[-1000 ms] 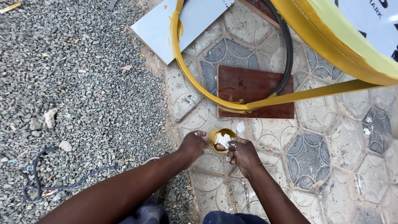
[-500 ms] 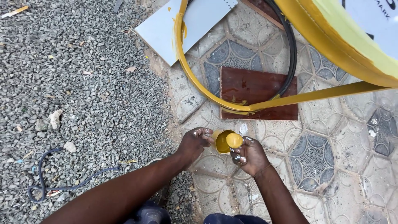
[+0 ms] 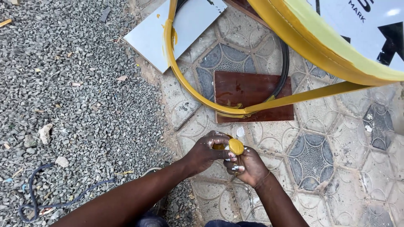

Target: Painting a circular metal table frame with yellow paint using a small cloth

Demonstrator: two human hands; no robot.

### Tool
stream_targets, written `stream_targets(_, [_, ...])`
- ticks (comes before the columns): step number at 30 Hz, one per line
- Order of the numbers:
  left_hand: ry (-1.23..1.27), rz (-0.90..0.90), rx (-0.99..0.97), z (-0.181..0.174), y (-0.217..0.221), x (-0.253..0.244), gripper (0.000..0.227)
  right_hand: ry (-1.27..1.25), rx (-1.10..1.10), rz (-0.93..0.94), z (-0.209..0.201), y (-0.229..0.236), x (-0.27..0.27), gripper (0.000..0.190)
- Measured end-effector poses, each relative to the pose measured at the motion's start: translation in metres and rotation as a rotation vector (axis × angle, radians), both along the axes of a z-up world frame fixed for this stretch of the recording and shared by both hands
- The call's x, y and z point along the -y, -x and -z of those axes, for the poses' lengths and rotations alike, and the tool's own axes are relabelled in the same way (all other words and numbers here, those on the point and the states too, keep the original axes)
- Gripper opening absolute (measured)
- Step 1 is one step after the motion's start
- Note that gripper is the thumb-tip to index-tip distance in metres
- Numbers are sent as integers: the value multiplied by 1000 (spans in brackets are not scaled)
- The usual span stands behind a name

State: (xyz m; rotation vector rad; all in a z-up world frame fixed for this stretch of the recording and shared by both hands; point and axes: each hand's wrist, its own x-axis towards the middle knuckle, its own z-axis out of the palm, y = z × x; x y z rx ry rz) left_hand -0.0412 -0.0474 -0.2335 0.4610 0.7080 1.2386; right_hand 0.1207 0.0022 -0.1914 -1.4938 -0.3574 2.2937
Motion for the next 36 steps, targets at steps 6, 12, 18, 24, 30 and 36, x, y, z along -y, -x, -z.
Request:
stream_targets(6, [108, -49, 132, -11, 15, -31, 29, -242, 119, -142, 12, -25, -10, 15])
stream_targets(12, [-47, 189, -997, -19, 32, -92, 43, -299, 264, -86, 20, -75, -17, 29])
stream_targets(18, [-321, 232, -1276, 29, 2, -165, 28, -352, 447, -55, -22, -95, -13, 40])
stream_targets(24, [-431, 460, -1490, 71, -46, -209, 27, -367, 539, -36, -10, -143, -1, 31])
stream_targets(30, [-278, 594, -1503, 65, -70, -223, 19, -406, 509, -8, -5, -171, 12, 34])
stream_targets(36, [-330, 532, -1545, 79, -77, -246, 19, -393, 515, 13, -1, -175, 14, 37])
